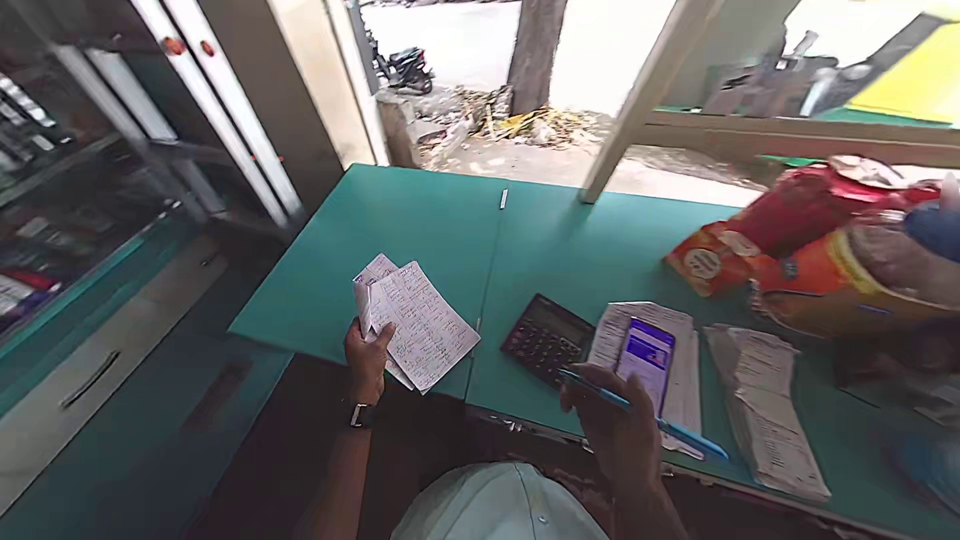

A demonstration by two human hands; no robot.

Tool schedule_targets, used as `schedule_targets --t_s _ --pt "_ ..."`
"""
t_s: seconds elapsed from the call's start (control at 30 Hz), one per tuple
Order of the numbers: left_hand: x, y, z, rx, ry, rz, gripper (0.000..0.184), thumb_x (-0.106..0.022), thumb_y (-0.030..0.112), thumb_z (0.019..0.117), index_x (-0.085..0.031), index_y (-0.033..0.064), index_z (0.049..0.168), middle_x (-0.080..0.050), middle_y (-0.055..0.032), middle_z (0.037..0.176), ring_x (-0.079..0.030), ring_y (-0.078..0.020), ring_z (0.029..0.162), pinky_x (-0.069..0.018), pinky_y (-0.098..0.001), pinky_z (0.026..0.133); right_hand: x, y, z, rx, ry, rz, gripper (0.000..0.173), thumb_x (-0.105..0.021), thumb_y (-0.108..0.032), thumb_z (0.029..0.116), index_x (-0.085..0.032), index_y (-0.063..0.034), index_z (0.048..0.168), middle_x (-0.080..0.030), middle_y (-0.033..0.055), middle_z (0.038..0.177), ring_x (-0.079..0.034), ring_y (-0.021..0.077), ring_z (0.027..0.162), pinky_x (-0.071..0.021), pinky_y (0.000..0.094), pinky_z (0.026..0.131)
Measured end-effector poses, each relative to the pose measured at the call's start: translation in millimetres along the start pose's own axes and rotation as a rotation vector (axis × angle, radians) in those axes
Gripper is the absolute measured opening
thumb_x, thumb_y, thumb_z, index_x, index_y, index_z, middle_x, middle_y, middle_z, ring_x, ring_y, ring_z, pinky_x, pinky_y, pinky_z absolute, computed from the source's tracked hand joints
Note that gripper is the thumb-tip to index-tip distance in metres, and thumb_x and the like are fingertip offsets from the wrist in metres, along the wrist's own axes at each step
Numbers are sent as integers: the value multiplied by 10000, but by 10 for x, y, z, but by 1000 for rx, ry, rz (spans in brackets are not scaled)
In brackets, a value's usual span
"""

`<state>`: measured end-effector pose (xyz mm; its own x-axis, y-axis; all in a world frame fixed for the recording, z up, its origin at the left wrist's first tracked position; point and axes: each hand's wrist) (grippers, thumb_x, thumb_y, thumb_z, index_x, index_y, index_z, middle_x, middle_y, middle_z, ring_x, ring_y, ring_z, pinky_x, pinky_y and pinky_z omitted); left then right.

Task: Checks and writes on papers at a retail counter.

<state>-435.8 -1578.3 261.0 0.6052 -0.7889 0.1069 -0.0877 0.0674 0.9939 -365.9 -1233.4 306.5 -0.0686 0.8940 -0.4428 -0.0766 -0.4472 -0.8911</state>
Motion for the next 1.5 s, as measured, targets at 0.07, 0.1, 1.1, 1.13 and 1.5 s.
schedule_targets --t_s 0.07,0.1,1.1,1.13,1.5 --pt "179 -187 -36 -83 80 194 763 -787 72 846 -384 -56 1481 -543 -251 1407 -575 -260 1278 -487 -388 1069 -296 241 270 -59 -111 -6 601 -333 -544 1059 -785 -151 1011 -760 10 841 -704 96 720 -592 255 673" --pt "228 -238 -58 -182 125 364 878 -791 108 833 -290 -50 1537 -470 -275 1480 -514 -322 1353 -446 -433 1113 -442 367 396 -64 -157 -21 524 -366 -422 1073 -782 -114 993 -750 19 821 -695 99 701 -591 256 663" --pt "-29 -477 -59 -531 -163 1040 494 -523 548 917 -702 228 1247 -567 -13 1474 -482 -304 1390 -321 -546 1153 -1205 1592 1520 209 -438 -902 130 -702 -179 858 -739 -86 774 -678 -32 679 -606 13 616 -483 230 590" --pt "-28 -478 -57 -533 -161 1039 493 -521 548 919 -702 228 1248 -567 -13 1474 -482 -303 1390 -320 -546 1154 -1206 1589 1522 208 -443 -899 131 -702 -182 863 -744 -88 781 -684 -34 685 -610 8 619 -488 225 592" --pt "-30 -491 -51 -556 -156 1035 493 -511 546 919 -704 226 1241 -578 -25 1459 -489 -312 1380 -331 -557 1140 -1186 1604 1554 200 -428 -895 125 -693 -175 856 -747 -93 778 -681 -41 676 -596 5 600 -473 232 579"
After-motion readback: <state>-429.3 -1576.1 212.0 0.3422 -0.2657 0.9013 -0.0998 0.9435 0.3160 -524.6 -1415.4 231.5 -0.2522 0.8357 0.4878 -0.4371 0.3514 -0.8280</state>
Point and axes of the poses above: each hand's wrist, its own z-axis towards the middle knuckle, its own x-axis out of the back of the hand, y = z × x
